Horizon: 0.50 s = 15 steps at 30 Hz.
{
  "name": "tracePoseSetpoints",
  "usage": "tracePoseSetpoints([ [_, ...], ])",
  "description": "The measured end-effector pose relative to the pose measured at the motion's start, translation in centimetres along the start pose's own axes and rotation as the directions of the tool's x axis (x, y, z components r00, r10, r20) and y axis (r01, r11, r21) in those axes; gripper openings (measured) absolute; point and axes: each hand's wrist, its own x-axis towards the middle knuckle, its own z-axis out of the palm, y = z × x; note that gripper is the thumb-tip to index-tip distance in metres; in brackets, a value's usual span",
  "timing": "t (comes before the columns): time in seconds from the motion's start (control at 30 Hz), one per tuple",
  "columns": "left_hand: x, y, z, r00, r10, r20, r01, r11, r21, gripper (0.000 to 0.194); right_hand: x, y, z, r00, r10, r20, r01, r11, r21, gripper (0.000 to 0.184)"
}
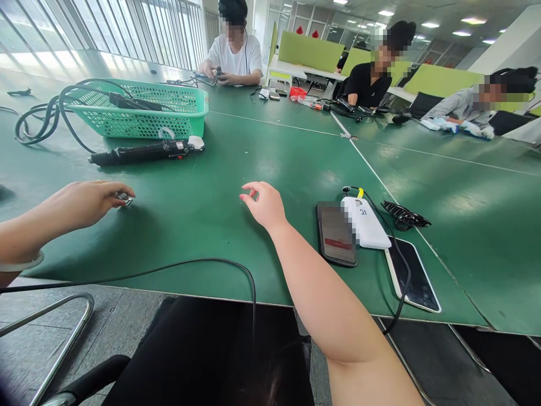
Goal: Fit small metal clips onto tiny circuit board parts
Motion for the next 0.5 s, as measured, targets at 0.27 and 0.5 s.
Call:
tracePoseSetpoints([
  [0.27,-0.2,-0.9,0.3,0.999,0.011,-0.045,-0.014,0.997,-0.079,0.028,-0.1,0.0,-0.1,1.0,0.024,0.005,-0.024,1.0,0.018,0.018],
  [0.5,-0.8,-0.7,0.4,0.952,-0.307,0.002,0.267,0.823,-0.501,0.037,0.0,0.0,-0.1,0.999,0.037,-0.002,-0.037,0.999,0.031,0.019],
])
